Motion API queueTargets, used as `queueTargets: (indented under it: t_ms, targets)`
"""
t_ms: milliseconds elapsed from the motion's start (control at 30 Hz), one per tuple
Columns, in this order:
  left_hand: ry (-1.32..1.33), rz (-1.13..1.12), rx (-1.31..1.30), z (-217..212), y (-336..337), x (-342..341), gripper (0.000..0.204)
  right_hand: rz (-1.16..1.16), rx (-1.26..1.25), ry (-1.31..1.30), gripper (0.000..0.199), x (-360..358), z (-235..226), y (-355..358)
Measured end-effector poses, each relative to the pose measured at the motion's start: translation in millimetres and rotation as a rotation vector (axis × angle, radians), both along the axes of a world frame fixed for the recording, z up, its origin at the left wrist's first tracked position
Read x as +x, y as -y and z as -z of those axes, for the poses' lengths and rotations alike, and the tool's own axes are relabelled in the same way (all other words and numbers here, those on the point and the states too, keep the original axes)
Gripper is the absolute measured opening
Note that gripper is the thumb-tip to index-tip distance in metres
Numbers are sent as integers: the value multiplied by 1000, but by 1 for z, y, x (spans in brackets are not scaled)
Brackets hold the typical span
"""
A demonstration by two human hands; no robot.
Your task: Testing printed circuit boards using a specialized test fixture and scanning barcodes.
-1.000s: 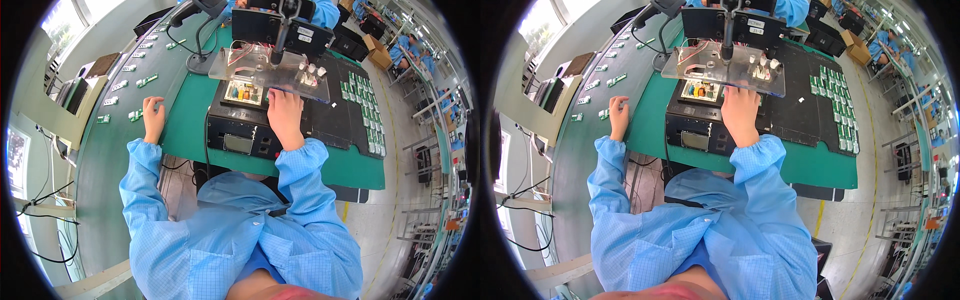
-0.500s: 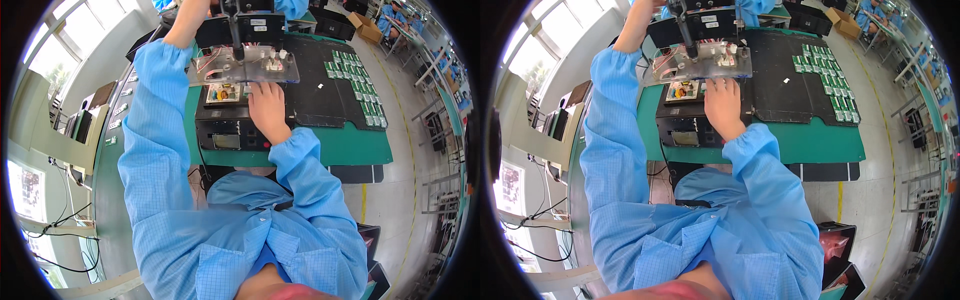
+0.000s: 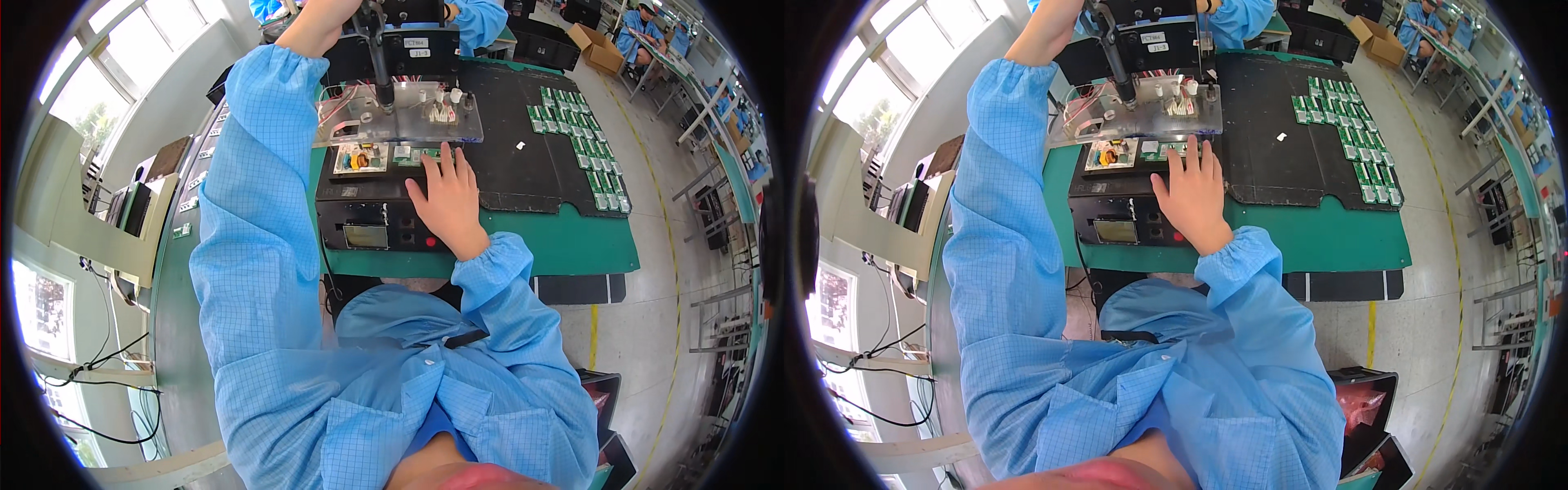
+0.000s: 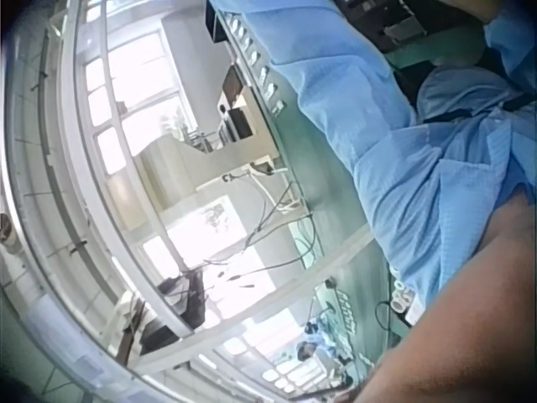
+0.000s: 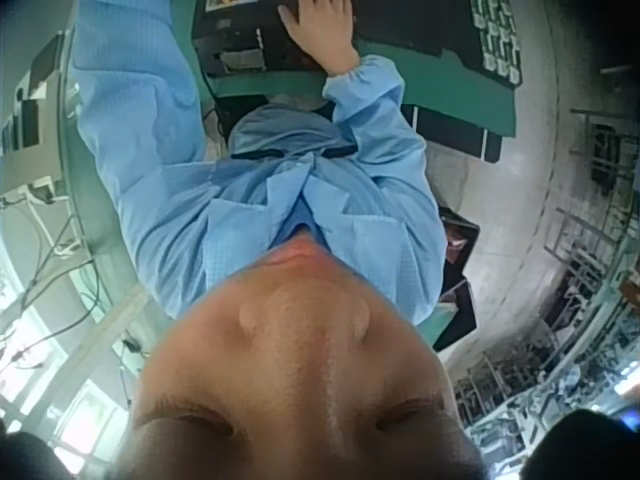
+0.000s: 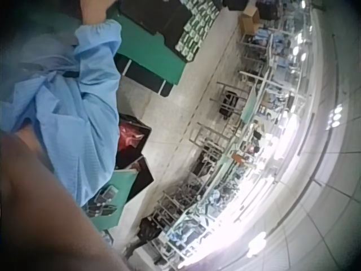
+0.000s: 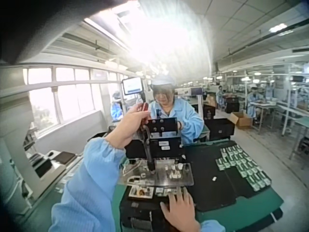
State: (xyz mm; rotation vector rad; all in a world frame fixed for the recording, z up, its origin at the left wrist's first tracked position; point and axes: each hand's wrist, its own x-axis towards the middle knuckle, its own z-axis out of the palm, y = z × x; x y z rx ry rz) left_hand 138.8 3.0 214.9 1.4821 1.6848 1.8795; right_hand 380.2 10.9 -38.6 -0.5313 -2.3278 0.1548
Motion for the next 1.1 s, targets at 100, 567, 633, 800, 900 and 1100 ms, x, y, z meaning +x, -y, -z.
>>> queueTargets:
  t_ms: [100,567,633,800,900,1100]
  targets:
    - [-30,-32,-5,1,0,1,13,11,46,30,53,-3,-1,1]
    - [-7,-116,-188,13,-30,-41,14,-16,94,70,53,-2,3,-4]
    - [44,-114,-160,14,-30,-41,15,-22,92,77,53,-2,2,-5]
    - [-145,-81,48,14,-21,-24,20,-31,153,-46,40,11,-7,9]
    - [-447,-268,349,27,-4,3,38,-350,-68,-306,22,41,-10,26]
    - [-770,-452,489,94,38,55,36,-344,-185,-368,13,74,-10,26]
